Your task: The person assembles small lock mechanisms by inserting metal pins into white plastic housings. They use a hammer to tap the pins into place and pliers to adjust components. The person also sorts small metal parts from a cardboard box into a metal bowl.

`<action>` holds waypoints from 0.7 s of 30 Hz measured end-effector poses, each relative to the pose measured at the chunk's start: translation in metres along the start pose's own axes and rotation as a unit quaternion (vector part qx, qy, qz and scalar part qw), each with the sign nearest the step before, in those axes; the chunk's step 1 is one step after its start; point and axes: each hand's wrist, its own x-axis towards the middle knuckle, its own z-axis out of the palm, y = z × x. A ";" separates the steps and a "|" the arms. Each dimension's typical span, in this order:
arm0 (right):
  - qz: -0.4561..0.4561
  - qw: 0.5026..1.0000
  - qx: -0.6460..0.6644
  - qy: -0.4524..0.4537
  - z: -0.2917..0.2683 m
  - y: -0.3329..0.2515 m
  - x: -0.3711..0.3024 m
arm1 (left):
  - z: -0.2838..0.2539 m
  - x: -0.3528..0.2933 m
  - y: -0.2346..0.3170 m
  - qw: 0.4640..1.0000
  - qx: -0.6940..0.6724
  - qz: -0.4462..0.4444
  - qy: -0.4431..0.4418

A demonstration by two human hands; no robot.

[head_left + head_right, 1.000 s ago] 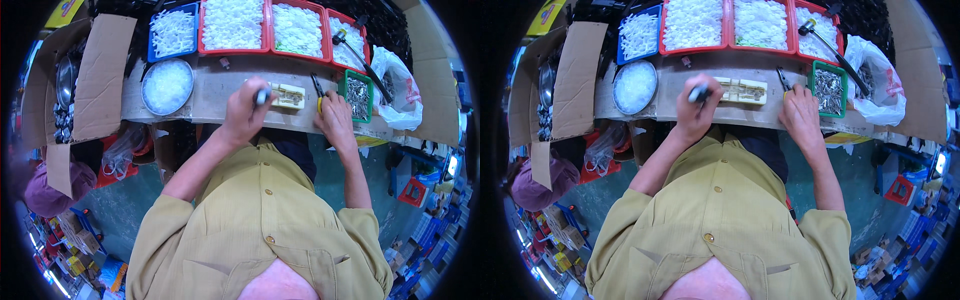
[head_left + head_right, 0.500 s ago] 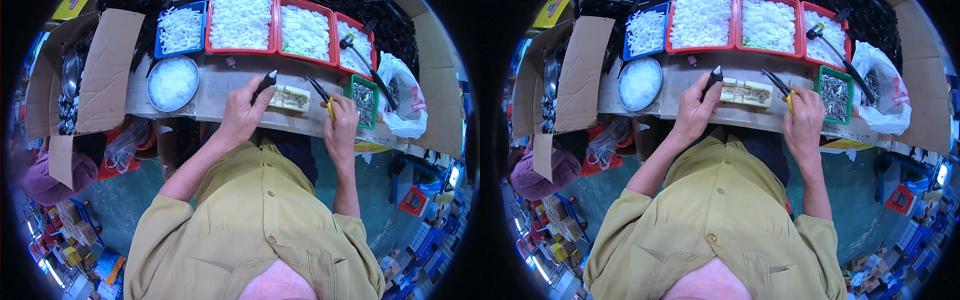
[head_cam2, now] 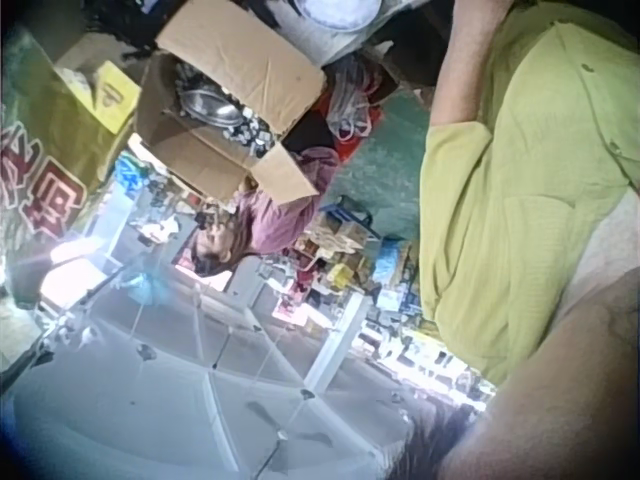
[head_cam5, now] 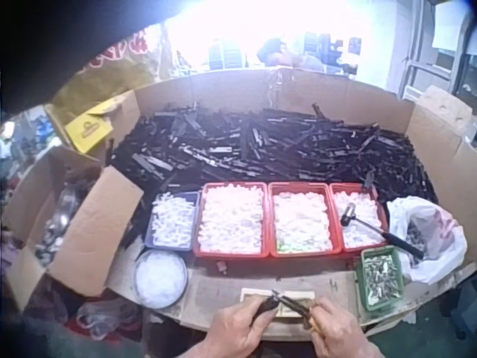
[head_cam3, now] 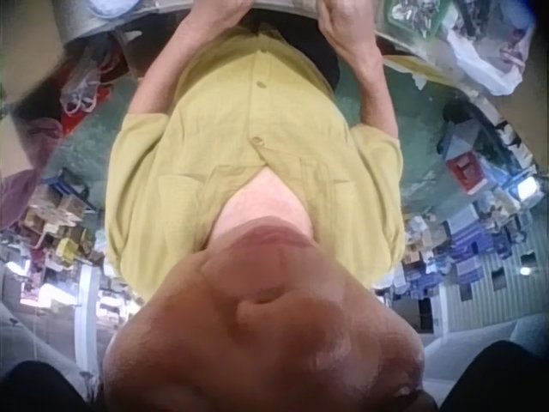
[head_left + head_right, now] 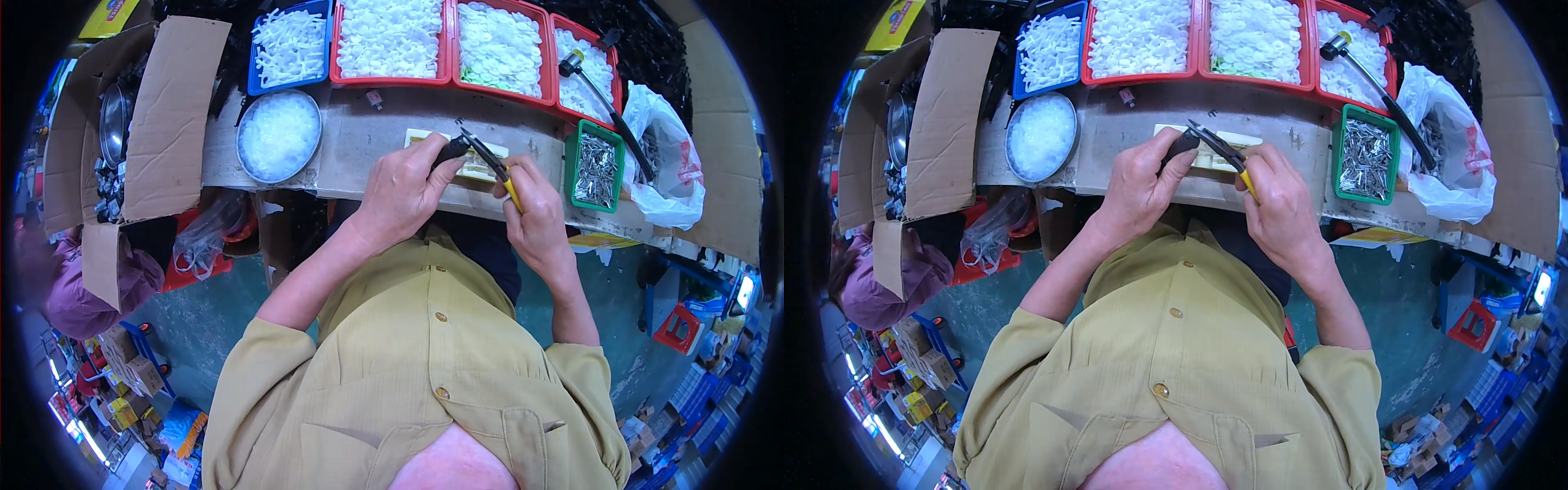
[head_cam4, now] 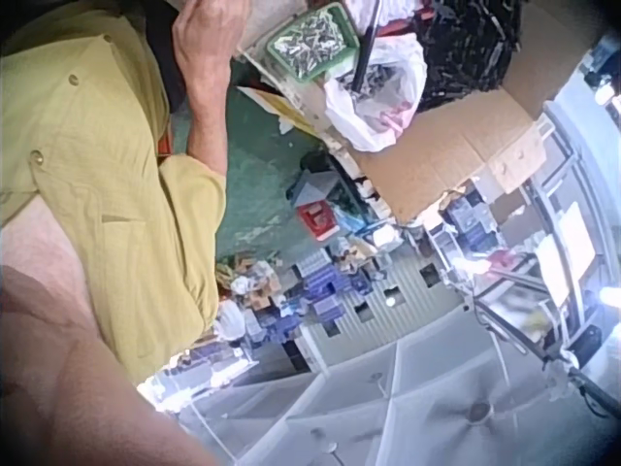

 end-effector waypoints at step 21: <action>-0.110 0.992 -0.062 -0.022 -0.017 -0.006 0.006 | -0.060 -0.019 -0.007 0.829 -0.366 -0.295 -0.302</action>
